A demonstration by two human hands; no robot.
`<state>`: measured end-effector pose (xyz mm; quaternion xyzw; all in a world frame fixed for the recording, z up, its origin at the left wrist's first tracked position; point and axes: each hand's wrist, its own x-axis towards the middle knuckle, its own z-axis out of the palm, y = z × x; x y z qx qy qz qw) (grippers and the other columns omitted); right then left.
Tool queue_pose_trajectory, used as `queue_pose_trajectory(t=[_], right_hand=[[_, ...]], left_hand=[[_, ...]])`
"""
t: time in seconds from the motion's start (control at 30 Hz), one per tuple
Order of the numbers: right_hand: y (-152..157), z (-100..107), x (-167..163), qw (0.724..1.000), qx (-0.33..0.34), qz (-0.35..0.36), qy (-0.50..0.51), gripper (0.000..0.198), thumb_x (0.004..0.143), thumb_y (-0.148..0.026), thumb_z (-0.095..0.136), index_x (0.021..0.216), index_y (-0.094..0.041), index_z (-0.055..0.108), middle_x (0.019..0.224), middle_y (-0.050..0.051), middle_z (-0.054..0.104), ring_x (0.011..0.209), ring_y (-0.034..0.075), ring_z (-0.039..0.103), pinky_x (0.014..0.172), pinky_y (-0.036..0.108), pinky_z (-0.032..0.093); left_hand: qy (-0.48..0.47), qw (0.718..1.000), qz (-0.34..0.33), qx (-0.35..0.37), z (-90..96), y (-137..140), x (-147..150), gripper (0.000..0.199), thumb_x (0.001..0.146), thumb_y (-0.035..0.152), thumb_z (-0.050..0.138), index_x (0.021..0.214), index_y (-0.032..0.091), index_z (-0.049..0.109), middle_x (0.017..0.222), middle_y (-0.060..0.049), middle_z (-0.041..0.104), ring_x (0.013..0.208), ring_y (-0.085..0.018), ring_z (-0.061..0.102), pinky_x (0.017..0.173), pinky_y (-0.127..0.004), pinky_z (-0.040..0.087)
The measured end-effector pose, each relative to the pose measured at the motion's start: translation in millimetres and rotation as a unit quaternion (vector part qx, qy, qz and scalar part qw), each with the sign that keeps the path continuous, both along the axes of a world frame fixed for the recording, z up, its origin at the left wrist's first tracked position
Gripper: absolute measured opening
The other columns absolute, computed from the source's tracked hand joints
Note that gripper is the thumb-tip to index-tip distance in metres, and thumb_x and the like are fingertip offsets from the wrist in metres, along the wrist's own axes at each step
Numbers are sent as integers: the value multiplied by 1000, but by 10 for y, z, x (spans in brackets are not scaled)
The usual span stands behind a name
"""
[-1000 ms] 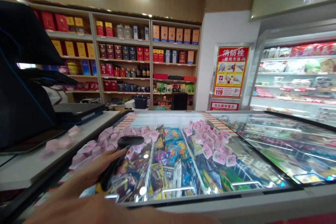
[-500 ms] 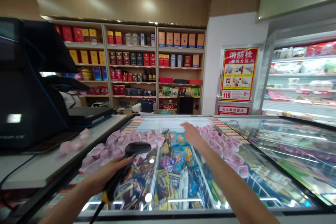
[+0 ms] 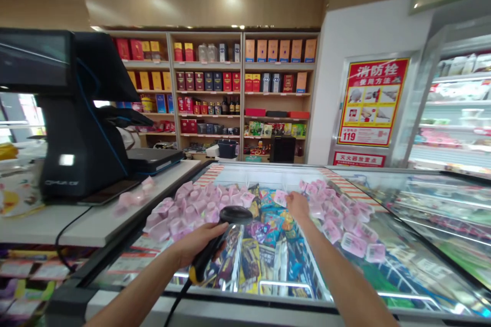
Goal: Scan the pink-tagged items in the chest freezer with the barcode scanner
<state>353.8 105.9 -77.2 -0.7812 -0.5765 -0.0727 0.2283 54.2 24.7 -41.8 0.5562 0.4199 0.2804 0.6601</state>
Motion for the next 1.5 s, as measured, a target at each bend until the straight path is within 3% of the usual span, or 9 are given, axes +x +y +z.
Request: queue_pose_trajectory(t=[0.17, 0.43, 0.6, 0.9, 1.0, 1.17, 1.3, 1.43, 1.5], right_hand=[[-50, -162, -334, 994, 43, 9, 98, 24, 76, -27, 39, 75, -14, 60, 72, 6, 64, 67, 14, 57, 56, 21, 34], [-154, -112, -485, 993, 39, 0, 114, 22, 76, -26, 40, 75, -16, 60, 75, 6, 63, 72, 16, 55, 61, 24, 36], [-99, -116, -649, 992, 39, -19, 115, 24, 77, -25, 38, 80, -12, 59, 78, 12, 62, 75, 20, 56, 63, 29, 37], [92, -67, -1337, 990, 48, 93, 97, 21, 75, -21, 40, 76, -16, 60, 78, 4, 63, 75, 15, 55, 67, 24, 37], [19, -1, -1136, 990, 60, 87, 91, 21, 75, -22, 39, 77, -17, 60, 78, 3, 62, 75, 16, 55, 68, 24, 38], [-307, 114, -285, 995, 89, 13, 53, 28, 71, -14, 42, 95, -12, 54, 98, 13, 55, 95, 24, 47, 79, 34, 33], [-509, 81, 232, 996, 12, 7, -90, 32, 66, -3, 42, 90, -17, 58, 97, 13, 55, 102, 29, 41, 86, 47, 23], [-545, 35, 351, 994, 3, 16, -110, 27, 69, -2, 38, 75, -15, 61, 88, 16, 57, 98, 30, 43, 85, 49, 21], [-513, 46, 261, 998, 48, 21, -38, 21, 67, -7, 44, 78, -16, 59, 93, 14, 56, 100, 30, 42, 87, 48, 22]], left_hand=[[1, 1000, -6, 19, 31, -11, 64, 35, 61, 50, 54, 64, 17, 44, 48, 5, 50, 38, -7, 45, 41, -21, 34], [17, 1000, -11, 15, 54, -54, 113, 34, 61, 48, 56, 62, 16, 45, 46, 5, 50, 37, -7, 44, 38, -20, 33], [20, 999, 35, 35, 146, -12, 18, 33, 60, 48, 57, 63, 16, 46, 48, 5, 51, 38, -6, 45, 39, -19, 34], [25, 993, 102, 49, 222, 116, -89, 35, 60, 50, 56, 65, 17, 45, 46, 5, 51, 38, -8, 46, 37, -19, 35], [24, 994, 95, 45, 222, 116, -60, 33, 61, 48, 56, 65, 17, 45, 46, 5, 51, 38, -8, 47, 37, -19, 35], [12, 996, 74, 37, 198, 104, -3, 33, 62, 48, 55, 64, 16, 46, 46, 4, 52, 38, -7, 47, 37, -17, 35], [0, 997, 66, 37, 170, 79, -7, 33, 63, 47, 55, 66, 16, 46, 47, 4, 52, 38, -6, 45, 37, -18, 35], [-8, 998, 60, 35, 150, 45, -59, 33, 63, 47, 54, 67, 16, 45, 49, 4, 53, 38, -7, 46, 38, -19, 35], [-9, 998, 56, 34, 152, 28, -74, 34, 63, 48, 54, 68, 16, 45, 49, 4, 53, 39, -7, 46, 38, -19, 36]])
